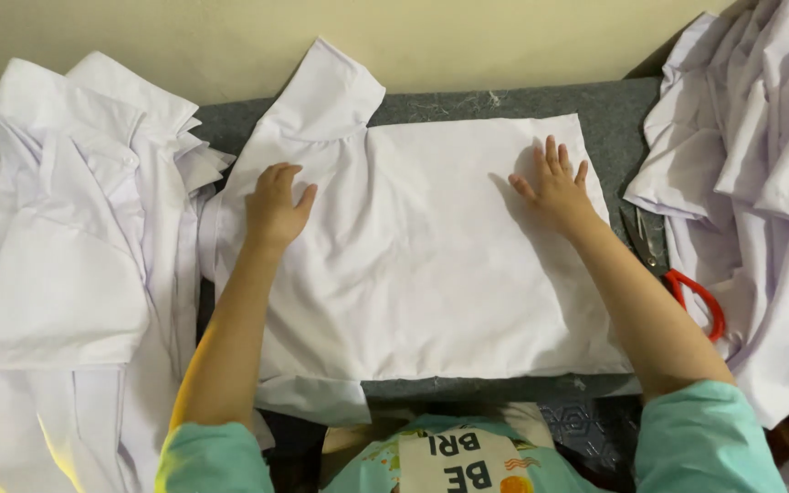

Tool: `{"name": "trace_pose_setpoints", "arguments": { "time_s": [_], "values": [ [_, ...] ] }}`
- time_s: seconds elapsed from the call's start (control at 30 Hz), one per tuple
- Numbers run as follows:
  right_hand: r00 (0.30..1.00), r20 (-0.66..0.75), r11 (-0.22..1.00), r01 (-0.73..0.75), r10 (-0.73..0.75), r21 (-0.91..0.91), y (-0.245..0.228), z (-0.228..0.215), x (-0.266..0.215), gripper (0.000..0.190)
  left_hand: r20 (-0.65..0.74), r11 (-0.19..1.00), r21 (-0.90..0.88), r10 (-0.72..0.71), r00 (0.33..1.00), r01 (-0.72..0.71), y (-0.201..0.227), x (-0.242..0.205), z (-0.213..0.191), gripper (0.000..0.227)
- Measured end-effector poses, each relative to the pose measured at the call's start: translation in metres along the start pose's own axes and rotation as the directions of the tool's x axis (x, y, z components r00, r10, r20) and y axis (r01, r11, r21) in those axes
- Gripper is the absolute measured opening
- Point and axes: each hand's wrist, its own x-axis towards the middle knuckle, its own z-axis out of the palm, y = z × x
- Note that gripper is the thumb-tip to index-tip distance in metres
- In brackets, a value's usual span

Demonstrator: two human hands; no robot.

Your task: Folding a white school uniform shirt and trimming loose threads with scissors on a workspace.

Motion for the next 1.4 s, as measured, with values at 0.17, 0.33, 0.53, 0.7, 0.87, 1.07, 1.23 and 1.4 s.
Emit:
{"name": "trace_pose_setpoints", "arguments": {
  "time_s": [0.17,0.33,0.53,0.7,0.87,1.07,1.23,1.4],
  "values": [
    [0.992,-0.018,0.991,-0.126,0.127,0.054,0.035,0.001,0.076,0.089,0.272,0.980,0.003,-0.192,0.943,0.199,0.006,0.060,0.046,0.064],
    [0.983,-0.004,0.983,-0.182,0.182,-0.013,0.046,0.014,0.087,0.085,0.377,0.945,0.016,-0.308,0.873,0.326,0.007,0.071,0.029,0.061],
    [0.975,-0.066,0.977,-0.215,0.214,-0.005,0.048,0.006,0.096,0.075,0.139,0.920,0.068,-0.391,0.910,0.385,-0.034,0.088,0.089,0.053],
    [0.834,-0.547,0.997,0.071,-0.076,-0.030,0.004,0.007,0.132,0.034,-0.034,0.932,0.045,-0.360,0.932,0.361,-0.020,0.131,0.091,0.038],
    [0.917,-0.328,0.799,0.368,-0.227,0.475,-0.089,0.055,0.193,0.031,-0.036,0.920,-0.111,-0.382,0.924,0.376,-0.008,0.176,0.126,0.048],
    [0.978,-0.082,0.973,0.199,-0.191,0.118,-0.122,0.054,0.164,0.045,-0.035,0.965,0.019,-0.261,0.965,0.261,-0.044,0.193,0.163,0.029],
    [0.996,-0.064,0.995,0.070,-0.065,0.077,-0.096,0.012,0.125,0.052,-0.190,0.983,0.013,-0.179,0.965,0.185,-0.011,0.150,0.073,0.044],
    [0.960,-0.259,0.987,-0.134,0.106,-0.092,0.043,0.036,0.140,0.050,-0.087,0.970,0.148,-0.184,0.979,0.195,-0.049,0.109,0.069,0.064]
  ]
}}
